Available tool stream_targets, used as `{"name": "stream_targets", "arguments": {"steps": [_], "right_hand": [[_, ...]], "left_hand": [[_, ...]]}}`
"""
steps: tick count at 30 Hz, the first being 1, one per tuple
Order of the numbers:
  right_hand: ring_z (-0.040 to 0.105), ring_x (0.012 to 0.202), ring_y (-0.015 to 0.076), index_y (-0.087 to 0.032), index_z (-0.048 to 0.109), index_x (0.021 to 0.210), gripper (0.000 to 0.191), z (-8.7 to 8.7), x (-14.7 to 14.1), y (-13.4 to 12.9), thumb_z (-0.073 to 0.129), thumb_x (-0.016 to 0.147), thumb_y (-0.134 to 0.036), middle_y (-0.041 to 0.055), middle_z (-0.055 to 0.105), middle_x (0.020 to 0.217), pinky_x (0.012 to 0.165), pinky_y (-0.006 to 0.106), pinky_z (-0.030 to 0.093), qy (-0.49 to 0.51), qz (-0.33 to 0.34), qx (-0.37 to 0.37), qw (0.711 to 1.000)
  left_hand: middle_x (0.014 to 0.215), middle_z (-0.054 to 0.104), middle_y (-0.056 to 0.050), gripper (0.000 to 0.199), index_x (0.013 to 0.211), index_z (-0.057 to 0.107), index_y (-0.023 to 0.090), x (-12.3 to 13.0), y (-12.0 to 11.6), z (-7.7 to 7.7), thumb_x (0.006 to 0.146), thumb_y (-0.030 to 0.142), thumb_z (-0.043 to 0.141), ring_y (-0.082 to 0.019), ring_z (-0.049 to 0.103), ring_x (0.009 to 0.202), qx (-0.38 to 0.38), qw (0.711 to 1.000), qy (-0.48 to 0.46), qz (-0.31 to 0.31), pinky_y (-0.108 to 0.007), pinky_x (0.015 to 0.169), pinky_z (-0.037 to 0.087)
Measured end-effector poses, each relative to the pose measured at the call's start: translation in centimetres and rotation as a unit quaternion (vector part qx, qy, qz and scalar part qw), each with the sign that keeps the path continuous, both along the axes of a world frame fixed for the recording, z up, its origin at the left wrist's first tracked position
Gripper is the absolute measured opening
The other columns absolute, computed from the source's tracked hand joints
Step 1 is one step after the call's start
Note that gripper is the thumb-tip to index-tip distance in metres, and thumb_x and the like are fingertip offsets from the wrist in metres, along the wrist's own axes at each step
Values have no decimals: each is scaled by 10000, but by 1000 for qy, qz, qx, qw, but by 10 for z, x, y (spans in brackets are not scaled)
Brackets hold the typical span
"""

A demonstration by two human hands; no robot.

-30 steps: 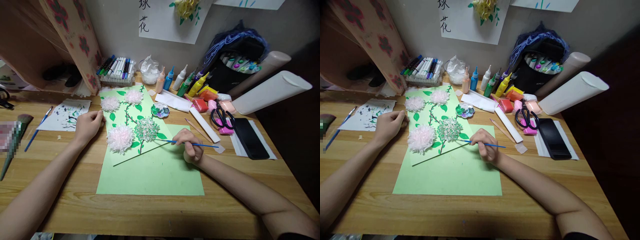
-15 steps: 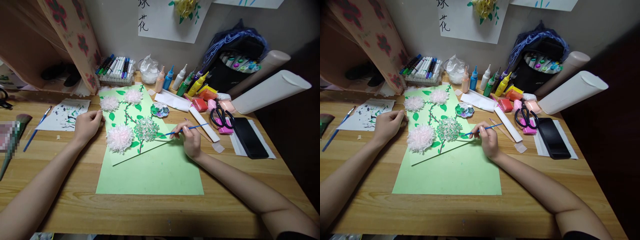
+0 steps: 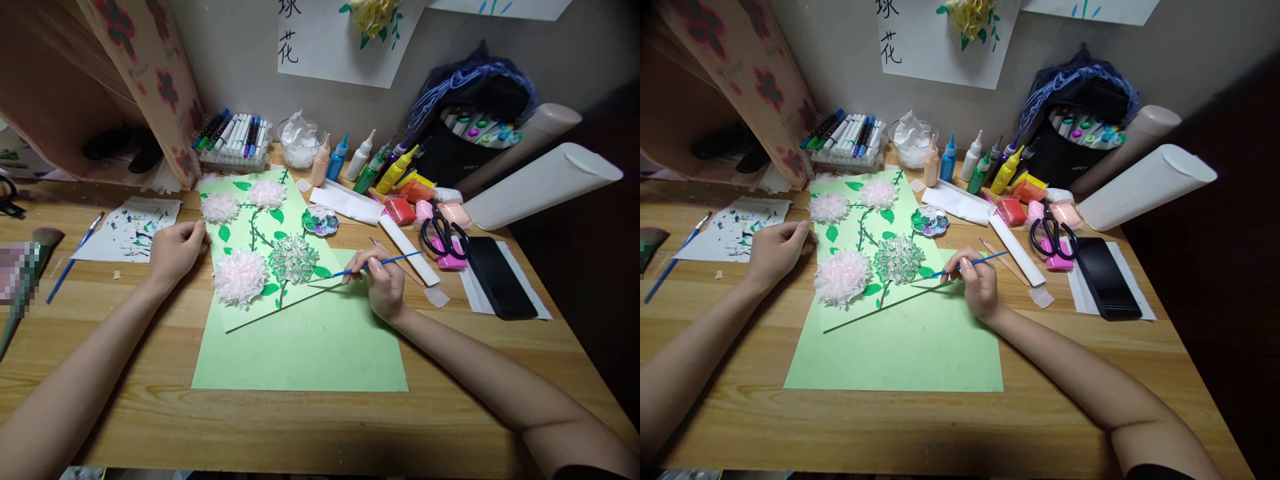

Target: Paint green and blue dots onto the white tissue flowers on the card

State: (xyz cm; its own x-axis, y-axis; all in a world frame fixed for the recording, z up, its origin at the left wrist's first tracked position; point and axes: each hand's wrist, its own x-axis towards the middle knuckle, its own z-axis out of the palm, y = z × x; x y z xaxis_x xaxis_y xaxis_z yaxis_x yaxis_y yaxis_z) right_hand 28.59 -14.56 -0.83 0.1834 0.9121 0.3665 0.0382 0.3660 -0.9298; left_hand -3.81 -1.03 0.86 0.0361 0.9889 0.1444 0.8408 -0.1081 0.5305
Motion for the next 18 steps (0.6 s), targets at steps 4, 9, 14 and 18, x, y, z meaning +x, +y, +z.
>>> {"name": "stream_targets", "arguments": {"steps": [4,9,14,18], "right_hand": [[587,562,157,-217,610,760,293,-3,0,-3,446,975,-331,7,644,612,518,294,421,-65,-10,43,997],[595,558,167,-228,618,793,261,-4,0,-3,432,971,-276,4,644,614,540,320,428,-72,-42,140,987],[594,542,170,-228,616,790,271,-5,0,-5,420,969,-279,4,651,622,574,344,444,-82,-32,173,981],[640,659,184,-241,626,851,264,-5,3,0,410,992,-294,10,677,714,638,349,460,-105,-67,128,984]], "left_hand": [[540,628,8,355,656,678,169,-1,1,-2,883,359,481,-154,571,599,6,1000,1,2,-242,630,367],[541,629,2,367,655,681,175,-2,2,-4,882,376,476,-162,583,603,8,1000,-4,-2,-252,637,374],[562,631,-1,371,648,674,178,-2,2,-4,885,375,468,-163,581,607,8,1000,-2,0,-259,637,372],[593,641,0,356,672,672,173,-1,0,0,896,357,466,-157,585,627,-8,1000,1,-5,-252,658,377]]}}
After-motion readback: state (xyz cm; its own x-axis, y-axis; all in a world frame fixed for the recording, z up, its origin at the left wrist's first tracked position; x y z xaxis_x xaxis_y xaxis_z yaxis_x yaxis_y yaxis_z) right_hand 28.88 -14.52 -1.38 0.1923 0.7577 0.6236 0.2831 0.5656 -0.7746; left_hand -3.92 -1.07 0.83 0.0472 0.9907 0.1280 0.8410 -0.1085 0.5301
